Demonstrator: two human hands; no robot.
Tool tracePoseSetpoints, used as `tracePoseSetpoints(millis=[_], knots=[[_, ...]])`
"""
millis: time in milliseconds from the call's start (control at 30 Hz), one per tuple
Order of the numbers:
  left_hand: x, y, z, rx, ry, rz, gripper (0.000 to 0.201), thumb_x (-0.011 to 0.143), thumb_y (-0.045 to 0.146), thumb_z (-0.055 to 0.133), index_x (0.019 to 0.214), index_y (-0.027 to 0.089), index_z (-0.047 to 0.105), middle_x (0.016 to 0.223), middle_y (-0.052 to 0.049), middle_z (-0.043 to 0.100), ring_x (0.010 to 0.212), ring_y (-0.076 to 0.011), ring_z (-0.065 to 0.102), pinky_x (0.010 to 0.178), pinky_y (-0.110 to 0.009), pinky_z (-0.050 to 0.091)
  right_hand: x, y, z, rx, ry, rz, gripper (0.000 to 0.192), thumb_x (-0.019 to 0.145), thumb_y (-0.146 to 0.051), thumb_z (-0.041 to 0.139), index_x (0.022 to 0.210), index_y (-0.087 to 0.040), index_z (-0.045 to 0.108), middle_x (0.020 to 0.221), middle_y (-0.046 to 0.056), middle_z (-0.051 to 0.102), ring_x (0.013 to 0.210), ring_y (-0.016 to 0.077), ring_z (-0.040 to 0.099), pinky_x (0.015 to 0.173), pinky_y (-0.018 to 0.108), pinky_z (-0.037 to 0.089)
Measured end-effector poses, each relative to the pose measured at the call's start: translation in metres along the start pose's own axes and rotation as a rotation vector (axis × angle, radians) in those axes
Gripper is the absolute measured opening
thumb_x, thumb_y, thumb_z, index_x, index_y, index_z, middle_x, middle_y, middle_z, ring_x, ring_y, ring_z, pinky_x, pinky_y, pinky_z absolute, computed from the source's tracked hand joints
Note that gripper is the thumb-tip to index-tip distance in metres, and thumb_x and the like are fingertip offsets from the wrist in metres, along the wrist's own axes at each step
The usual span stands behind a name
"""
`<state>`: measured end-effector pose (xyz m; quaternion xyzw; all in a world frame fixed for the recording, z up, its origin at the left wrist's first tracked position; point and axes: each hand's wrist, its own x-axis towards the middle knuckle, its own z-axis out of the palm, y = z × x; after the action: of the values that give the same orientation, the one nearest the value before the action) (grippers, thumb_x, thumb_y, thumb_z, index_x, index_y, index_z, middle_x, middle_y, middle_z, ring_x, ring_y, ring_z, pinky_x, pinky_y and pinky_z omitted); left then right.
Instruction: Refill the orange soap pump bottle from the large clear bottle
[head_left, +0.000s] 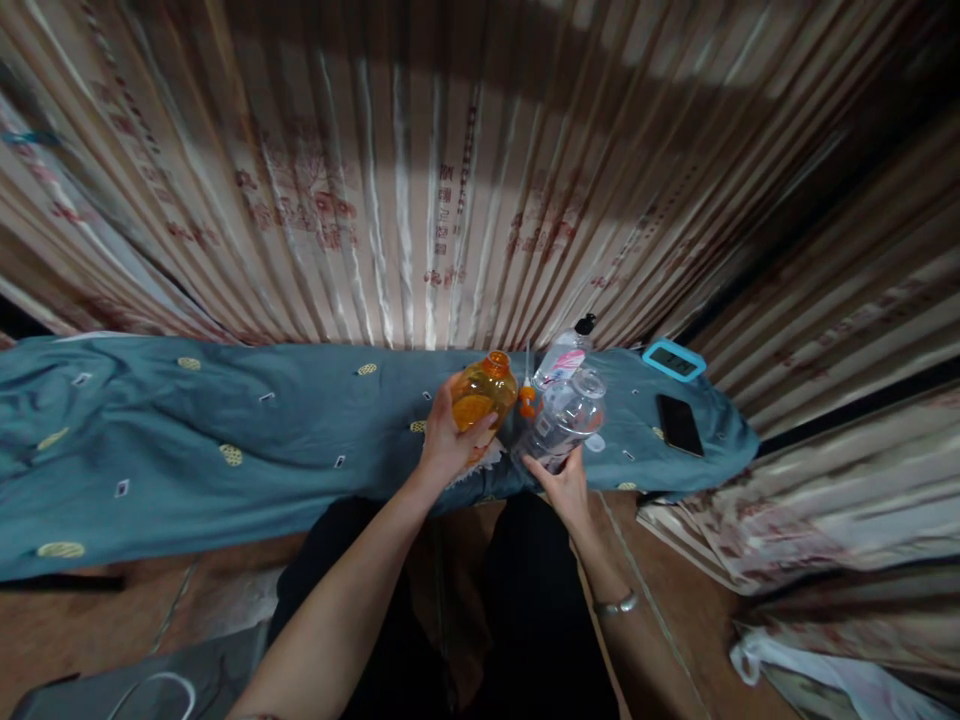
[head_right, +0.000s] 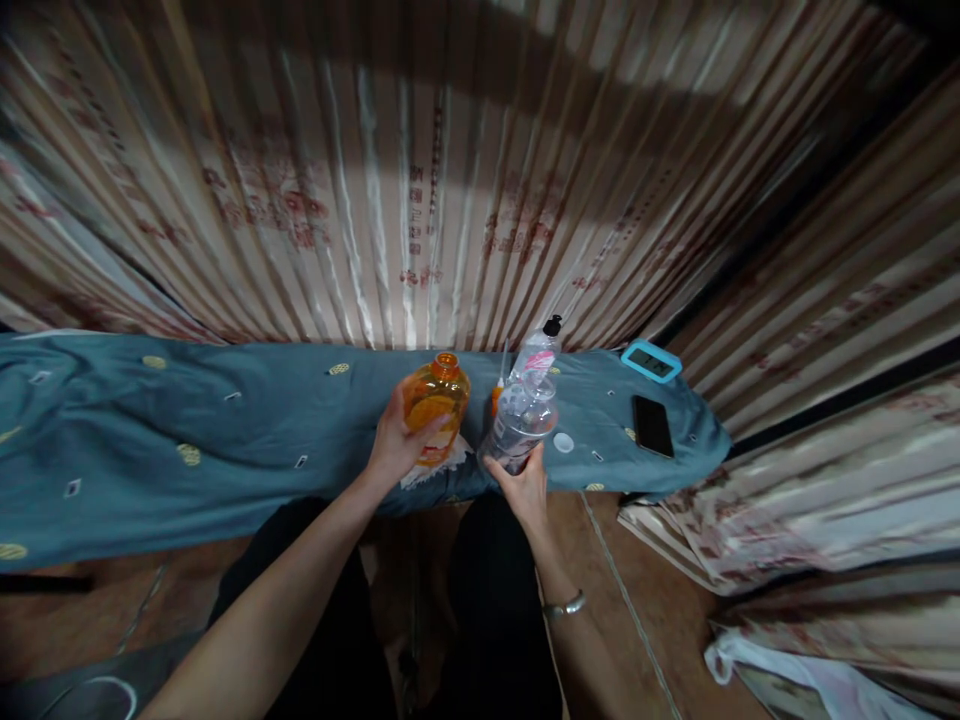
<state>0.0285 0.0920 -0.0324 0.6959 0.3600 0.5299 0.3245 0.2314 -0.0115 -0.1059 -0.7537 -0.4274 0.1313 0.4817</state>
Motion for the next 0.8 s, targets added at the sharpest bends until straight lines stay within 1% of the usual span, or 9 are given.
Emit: tracePoseSetpoints(millis=[133,200,300,400,500,567,667,800], knots=[[0.0,-0.001,0.001,-0.009,0.021,-0.026,0.068,0.078,0.04,0.081,0.135,0.023,0.048,0.132,-0.011,0.067,0.123,-0.0267,0.066,0.109,-0.046,0.051,-0.007,0.009,0.003,-0.013,0.013,0.014,0.05,0.094,-0.045,0.065,0.136,-0.019,0.056,0.13,0.01,0.063,0.111,0.0239,0.065,0.095,0.048,0.056],[0.0,-0.002,0.001,-0.025,0.029,-0.034,0.067,0.078,0.04,0.08,0.134,0.023,0.049,0.131,-0.011,0.068,0.122,-0.0264,0.066,0.109,-0.046,0.052,-0.012,0.014,0.003,-0.034,0.032,0.011,0.051,0.094,-0.046,0.064,0.137,-0.02,0.055,0.135,0.011,0.061,0.116,0.0255,0.063,0.099,0.05,0.054],[0.0,-0.001,0.001,-0.046,0.018,-0.035,0.064,0.078,0.041,0.08,0.133,0.022,0.051,0.13,-0.011,0.068,0.121,-0.0266,0.067,0.109,-0.046,0.052,-0.016,0.019,0.005,-0.073,0.067,-0.004,0.053,0.094,-0.046,0.065,0.139,-0.02,0.054,0.144,0.012,0.055,0.127,0.0291,0.057,0.106,0.056,0.048],[0.0,0.002,0.001,-0.049,0.022,-0.053,0.064,0.077,0.04,0.08,0.132,0.022,0.052,0.13,-0.012,0.068,0.122,-0.0273,0.066,0.11,-0.047,0.051,-0.015,0.02,0.011,-0.107,0.083,-0.001,0.051,0.093,-0.047,0.065,0.136,-0.02,0.056,0.142,0.012,0.056,0.129,0.0297,0.055,0.109,0.057,0.044],[0.001,0.004,0.0,-0.045,0.025,-0.06,0.064,0.077,0.038,0.081,0.132,0.022,0.052,0.131,-0.011,0.068,0.122,-0.0268,0.067,0.11,-0.047,0.051,-0.01,0.017,0.017,-0.11,0.073,0.024,0.045,0.094,-0.046,0.065,0.128,-0.018,0.06,0.134,0.01,0.061,0.123,0.0272,0.059,0.105,0.054,0.048],[0.0,0.004,0.0,-0.039,0.019,-0.058,0.064,0.077,0.038,0.08,0.132,0.022,0.051,0.132,-0.011,0.068,0.123,-0.0269,0.066,0.11,-0.047,0.051,-0.01,0.014,0.016,-0.092,0.061,0.05,0.042,0.094,-0.045,0.065,0.126,-0.018,0.062,0.129,0.01,0.063,0.118,0.0255,0.061,0.101,0.051,0.051],[0.0,0.004,0.0,-0.031,0.014,-0.063,0.066,0.077,0.039,0.08,0.133,0.022,0.049,0.134,-0.012,0.066,0.126,-0.0274,0.064,0.111,-0.048,0.05,-0.019,0.008,0.007,-0.045,0.038,0.106,0.041,0.094,-0.044,0.065,0.126,-0.018,0.061,0.123,0.009,0.065,0.107,0.0223,0.065,0.093,0.046,0.056],[0.001,0.003,0.001,-0.036,0.02,-0.066,0.069,0.077,0.039,0.081,0.135,0.022,0.047,0.133,-0.011,0.067,0.124,-0.0267,0.065,0.11,-0.047,0.05,-0.039,0.0,-0.011,0.06,-0.002,0.173,0.039,0.095,-0.044,0.065,0.123,-0.017,0.062,0.111,0.006,0.068,0.094,0.0182,0.067,0.084,0.04,0.058]])
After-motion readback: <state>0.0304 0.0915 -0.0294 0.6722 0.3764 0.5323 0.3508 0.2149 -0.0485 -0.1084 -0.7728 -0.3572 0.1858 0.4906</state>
